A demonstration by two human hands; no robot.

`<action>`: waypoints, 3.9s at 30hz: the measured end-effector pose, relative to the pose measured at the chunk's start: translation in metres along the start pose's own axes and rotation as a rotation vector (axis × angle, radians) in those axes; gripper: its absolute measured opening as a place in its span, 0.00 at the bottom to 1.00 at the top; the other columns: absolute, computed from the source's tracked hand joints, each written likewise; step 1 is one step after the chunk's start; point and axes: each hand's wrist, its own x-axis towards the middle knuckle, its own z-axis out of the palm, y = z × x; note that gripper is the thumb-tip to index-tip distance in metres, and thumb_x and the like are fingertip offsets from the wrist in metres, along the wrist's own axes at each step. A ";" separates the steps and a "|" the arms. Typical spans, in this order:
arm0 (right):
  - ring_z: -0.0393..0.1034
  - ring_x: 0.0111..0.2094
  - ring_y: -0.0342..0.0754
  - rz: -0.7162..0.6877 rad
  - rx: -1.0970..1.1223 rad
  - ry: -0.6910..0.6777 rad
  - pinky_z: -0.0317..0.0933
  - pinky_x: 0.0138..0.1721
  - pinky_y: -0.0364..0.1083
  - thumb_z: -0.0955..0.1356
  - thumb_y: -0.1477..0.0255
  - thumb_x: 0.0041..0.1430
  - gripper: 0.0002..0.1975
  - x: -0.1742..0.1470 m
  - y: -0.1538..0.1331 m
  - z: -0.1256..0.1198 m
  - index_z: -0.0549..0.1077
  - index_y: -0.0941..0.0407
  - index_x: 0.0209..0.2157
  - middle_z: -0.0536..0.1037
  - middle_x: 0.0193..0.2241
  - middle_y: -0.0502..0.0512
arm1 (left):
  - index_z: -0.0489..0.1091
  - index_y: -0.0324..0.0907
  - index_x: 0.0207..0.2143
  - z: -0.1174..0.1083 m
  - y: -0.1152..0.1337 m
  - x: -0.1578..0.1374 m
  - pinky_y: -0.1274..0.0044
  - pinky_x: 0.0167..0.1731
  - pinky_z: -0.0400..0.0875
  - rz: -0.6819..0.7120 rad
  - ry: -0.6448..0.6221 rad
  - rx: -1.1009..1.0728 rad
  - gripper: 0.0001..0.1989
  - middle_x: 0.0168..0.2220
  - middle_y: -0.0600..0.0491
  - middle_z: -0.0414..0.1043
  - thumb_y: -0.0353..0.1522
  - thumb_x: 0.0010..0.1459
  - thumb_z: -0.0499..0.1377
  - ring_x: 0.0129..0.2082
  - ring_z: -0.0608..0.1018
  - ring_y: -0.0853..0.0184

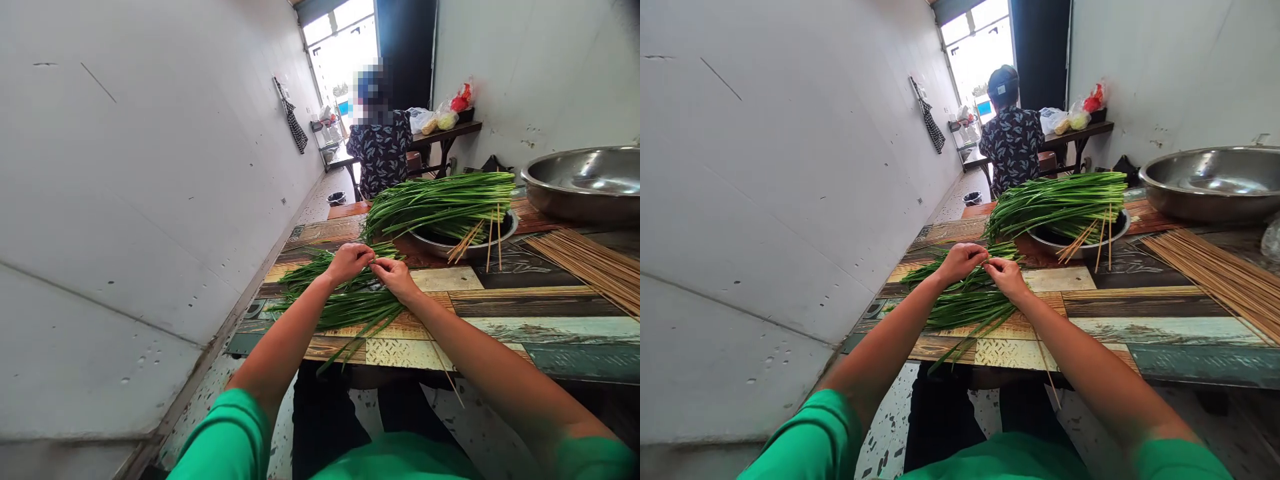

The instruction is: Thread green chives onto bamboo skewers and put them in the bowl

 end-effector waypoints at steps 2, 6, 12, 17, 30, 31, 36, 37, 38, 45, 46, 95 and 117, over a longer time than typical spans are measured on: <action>0.57 0.21 0.42 0.013 -0.006 -0.007 0.51 0.24 0.42 0.67 0.56 0.49 0.17 -0.001 -0.001 0.001 0.73 0.56 0.23 0.62 0.14 0.45 | 0.77 0.37 0.29 -0.002 -0.002 -0.004 0.82 0.30 0.63 -0.031 0.009 -0.013 0.10 0.26 0.54 0.76 0.31 0.57 0.57 0.25 0.71 0.74; 0.57 0.21 0.41 0.031 -0.008 0.011 0.51 0.24 0.42 0.68 0.55 0.48 0.18 -0.001 -0.001 0.002 0.73 0.57 0.23 0.63 0.14 0.45 | 0.77 0.36 0.34 -0.002 -0.012 -0.012 0.82 0.28 0.64 -0.117 0.066 -0.137 0.10 0.27 0.54 0.75 0.34 0.54 0.60 0.24 0.70 0.74; 0.60 0.23 0.42 0.021 -0.010 0.015 0.54 0.27 0.43 0.69 0.54 0.46 0.20 0.000 0.002 0.003 0.76 0.58 0.26 0.71 0.19 0.48 | 0.78 0.38 0.36 0.003 -0.013 -0.015 0.80 0.30 0.66 -0.102 0.050 -0.195 0.11 0.29 0.53 0.77 0.34 0.53 0.62 0.27 0.73 0.72; 0.62 0.24 0.43 -0.015 -0.078 0.039 0.55 0.28 0.43 0.68 0.58 0.45 0.16 0.001 0.004 0.003 0.77 0.58 0.24 0.74 0.21 0.50 | 0.75 0.39 0.28 0.001 0.006 -0.012 0.78 0.34 0.66 -0.016 0.073 0.105 0.06 0.29 0.51 0.75 0.30 0.56 0.60 0.30 0.74 0.69; 0.65 0.24 0.44 -0.027 -0.116 0.040 0.57 0.29 0.44 0.69 0.58 0.45 0.15 0.003 0.007 0.003 0.75 0.57 0.21 0.75 0.20 0.50 | 0.68 0.39 0.23 -0.011 0.017 -0.006 0.79 0.29 0.59 -0.058 0.136 0.129 0.13 0.22 0.57 0.65 0.31 0.60 0.53 0.24 0.64 0.73; 0.65 0.24 0.44 -0.028 -0.116 0.041 0.57 0.29 0.43 0.69 0.58 0.45 0.15 0.003 0.008 0.003 0.75 0.57 0.22 0.75 0.20 0.50 | 0.70 0.39 0.26 -0.010 0.014 -0.006 0.79 0.28 0.59 -0.051 0.114 0.099 0.10 0.22 0.57 0.66 0.32 0.59 0.56 0.23 0.64 0.74; 0.65 0.24 0.44 -0.034 -0.100 0.025 0.57 0.29 0.43 0.68 0.58 0.47 0.17 0.003 0.010 0.003 0.77 0.58 0.24 0.75 0.20 0.49 | 0.77 0.40 0.30 -0.002 0.007 -0.009 0.80 0.31 0.63 -0.001 0.028 0.017 0.04 0.26 0.55 0.74 0.31 0.53 0.62 0.27 0.71 0.72; 0.66 0.25 0.44 -0.030 -0.094 0.031 0.58 0.29 0.44 0.68 0.58 0.47 0.17 0.002 0.009 0.003 0.77 0.58 0.25 0.76 0.21 0.49 | 0.77 0.40 0.29 -0.001 0.007 -0.009 0.79 0.32 0.64 -0.005 0.058 0.018 0.05 0.27 0.54 0.75 0.30 0.54 0.61 0.28 0.72 0.72; 0.67 0.25 0.45 -0.024 -0.089 0.038 0.58 0.30 0.44 0.68 0.58 0.47 0.16 0.002 0.008 0.002 0.78 0.58 0.25 0.77 0.22 0.50 | 0.78 0.40 0.28 -0.002 0.007 -0.010 0.79 0.33 0.64 -0.019 0.092 0.015 0.06 0.28 0.54 0.76 0.30 0.55 0.61 0.29 0.73 0.71; 0.71 0.30 0.48 -0.064 -0.160 0.010 0.62 0.35 0.46 0.70 0.61 0.46 0.13 0.000 0.001 0.000 0.78 0.56 0.25 0.80 0.27 0.55 | 0.74 0.39 0.26 -0.010 0.000 -0.026 0.80 0.28 0.59 -0.168 0.177 0.025 0.12 0.21 0.57 0.69 0.35 0.58 0.57 0.23 0.67 0.73; 0.71 0.30 0.48 -0.075 -0.178 0.004 0.63 0.35 0.47 0.70 0.61 0.46 0.13 0.000 0.000 0.000 0.78 0.56 0.25 0.80 0.27 0.55 | 0.72 0.39 0.25 -0.011 -0.004 -0.033 0.80 0.28 0.59 -0.177 0.205 0.037 0.12 0.21 0.57 0.68 0.35 0.59 0.56 0.23 0.66 0.73; 0.75 0.33 0.48 -0.015 -0.266 -0.019 0.69 0.39 0.49 0.67 0.62 0.50 0.17 -0.019 0.001 -0.058 0.77 0.56 0.39 0.81 0.34 0.55 | 0.67 0.44 0.55 0.022 0.051 -0.040 0.70 0.55 0.60 -0.054 0.225 0.120 0.18 0.55 0.49 0.71 0.31 0.66 0.47 0.55 0.72 0.66; 0.74 0.31 0.51 0.250 -1.279 -0.165 0.53 0.27 0.44 0.63 0.67 0.60 0.11 -0.112 -0.050 -0.044 0.74 0.58 0.36 0.80 0.31 0.59 | 0.77 0.43 0.43 0.084 0.018 -0.005 0.77 0.49 0.69 -0.195 0.074 -0.056 0.12 0.43 0.51 0.78 0.31 0.62 0.55 0.45 0.77 0.67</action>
